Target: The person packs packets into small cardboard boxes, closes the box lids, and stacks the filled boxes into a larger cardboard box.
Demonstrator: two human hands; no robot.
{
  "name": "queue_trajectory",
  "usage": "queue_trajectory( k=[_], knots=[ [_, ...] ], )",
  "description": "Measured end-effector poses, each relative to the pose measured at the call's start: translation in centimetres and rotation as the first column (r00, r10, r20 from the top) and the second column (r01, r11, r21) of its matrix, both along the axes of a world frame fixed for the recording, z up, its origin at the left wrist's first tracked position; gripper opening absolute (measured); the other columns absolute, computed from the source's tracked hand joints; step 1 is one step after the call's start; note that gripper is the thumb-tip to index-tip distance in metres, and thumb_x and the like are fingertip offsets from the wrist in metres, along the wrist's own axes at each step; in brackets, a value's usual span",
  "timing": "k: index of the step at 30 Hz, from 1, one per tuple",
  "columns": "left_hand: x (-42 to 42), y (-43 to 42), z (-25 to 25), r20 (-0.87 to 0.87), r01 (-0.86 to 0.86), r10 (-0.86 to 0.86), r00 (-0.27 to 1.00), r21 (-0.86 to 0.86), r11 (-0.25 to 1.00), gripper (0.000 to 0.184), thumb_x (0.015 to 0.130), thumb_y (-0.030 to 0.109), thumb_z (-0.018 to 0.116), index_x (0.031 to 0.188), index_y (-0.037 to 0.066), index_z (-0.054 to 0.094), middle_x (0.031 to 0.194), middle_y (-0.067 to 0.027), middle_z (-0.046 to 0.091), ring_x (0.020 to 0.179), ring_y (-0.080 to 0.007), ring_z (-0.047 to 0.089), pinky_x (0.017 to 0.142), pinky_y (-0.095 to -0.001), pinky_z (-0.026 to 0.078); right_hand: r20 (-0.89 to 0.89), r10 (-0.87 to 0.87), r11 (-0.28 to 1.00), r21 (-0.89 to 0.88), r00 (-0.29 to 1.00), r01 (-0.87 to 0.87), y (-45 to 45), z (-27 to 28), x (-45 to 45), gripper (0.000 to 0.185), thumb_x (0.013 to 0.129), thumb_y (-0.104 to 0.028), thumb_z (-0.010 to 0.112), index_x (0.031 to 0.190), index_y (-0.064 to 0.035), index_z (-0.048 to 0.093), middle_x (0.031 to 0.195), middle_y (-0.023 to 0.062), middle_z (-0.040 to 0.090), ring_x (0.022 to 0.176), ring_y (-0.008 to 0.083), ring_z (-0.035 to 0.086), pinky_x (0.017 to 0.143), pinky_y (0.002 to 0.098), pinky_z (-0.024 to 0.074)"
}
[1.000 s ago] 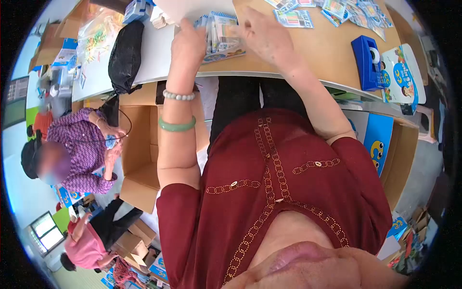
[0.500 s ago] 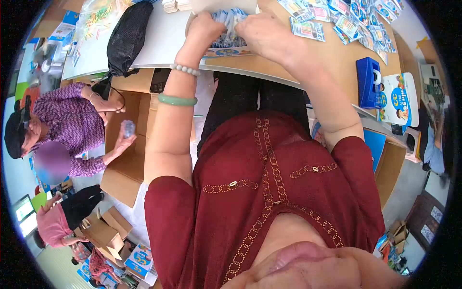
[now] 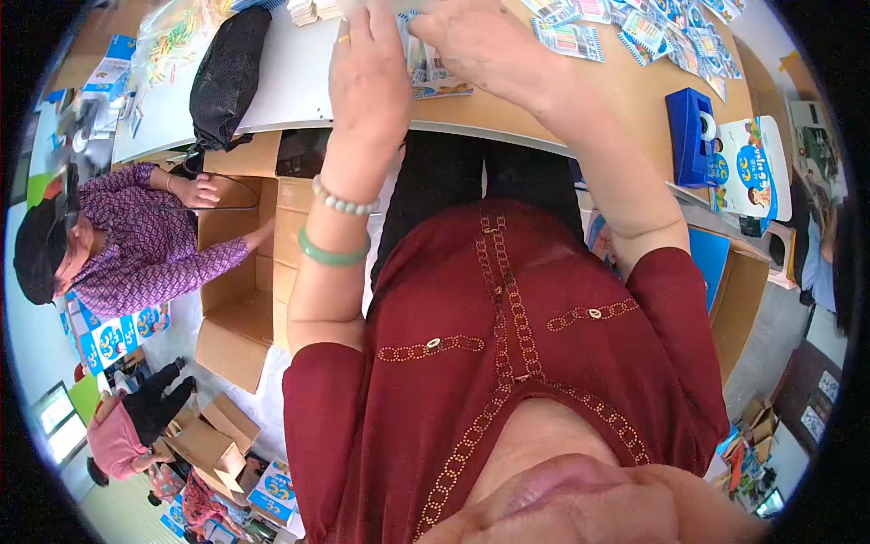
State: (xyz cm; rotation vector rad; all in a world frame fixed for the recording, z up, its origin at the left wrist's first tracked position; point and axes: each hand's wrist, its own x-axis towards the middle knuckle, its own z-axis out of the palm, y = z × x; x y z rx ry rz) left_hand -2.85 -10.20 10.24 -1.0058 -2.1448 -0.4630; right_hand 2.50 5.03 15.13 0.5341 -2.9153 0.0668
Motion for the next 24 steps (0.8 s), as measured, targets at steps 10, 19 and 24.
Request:
queue_trajectory(
  k=[10, 19, 24],
  knots=[
    [1.7, -1.7, 0.9, 0.599, 0.197, 0.067, 0.798, -0.366, 0.91, 0.023, 0.091, 0.021, 0.058, 0.083, 0.0, 0.06, 0.082, -0.0237, 0.064, 0.078, -0.04, 0.062, 0.071, -0.0488, 0.046, -0.011, 0.134, 0.99, -0.047, 0.991, -0.134, 0.9, -6.2, -4.4, 0.023, 0.074, -0.007, 0.067, 0.097, -0.005, 0.063, 0.103, 0.0151, 0.064, 0.091, 0.0349, 0.064, 0.076, 0.0434, 0.0517],
    [2.5, -4.2, -0.1, 0.231, 0.165, -0.173, 0.957, 0.052, 0.985, 0.009, 0.066, 0.01, 0.063, 0.059, 0.004, 0.063, 0.065, -0.0172, 0.061, 0.064, -0.0317, 0.062, 0.058, -0.0421, 0.048, 0.166, 0.283, 0.957, -0.116, 0.945, -0.266, -0.5, -3.5, -6.8, 0.055, 0.081, 0.0, 0.051, 0.136, -0.0085, 0.052, 0.143, 0.0163, 0.046, 0.133, 0.0317, 0.043, 0.108, 0.0384, 0.0356],
    [2.4, -6.0, -1.1, 0.282, 0.067, -0.172, 0.944, 0.346, 0.936, 0.022, 0.074, 0.011, 0.064, 0.091, -0.002, 0.061, 0.096, -0.0208, 0.059, 0.097, -0.0361, 0.056, 0.085, -0.0431, 0.045, 0.402, 0.275, 0.931, -0.34, 0.873, -0.136, -2.2, -4.8, -8.0, 0.047, 0.09, -0.003, 0.044, 0.136, -0.0076, 0.049, 0.145, 0.0158, 0.045, 0.134, 0.0305, 0.041, 0.108, 0.0377, 0.0344]
  ],
)
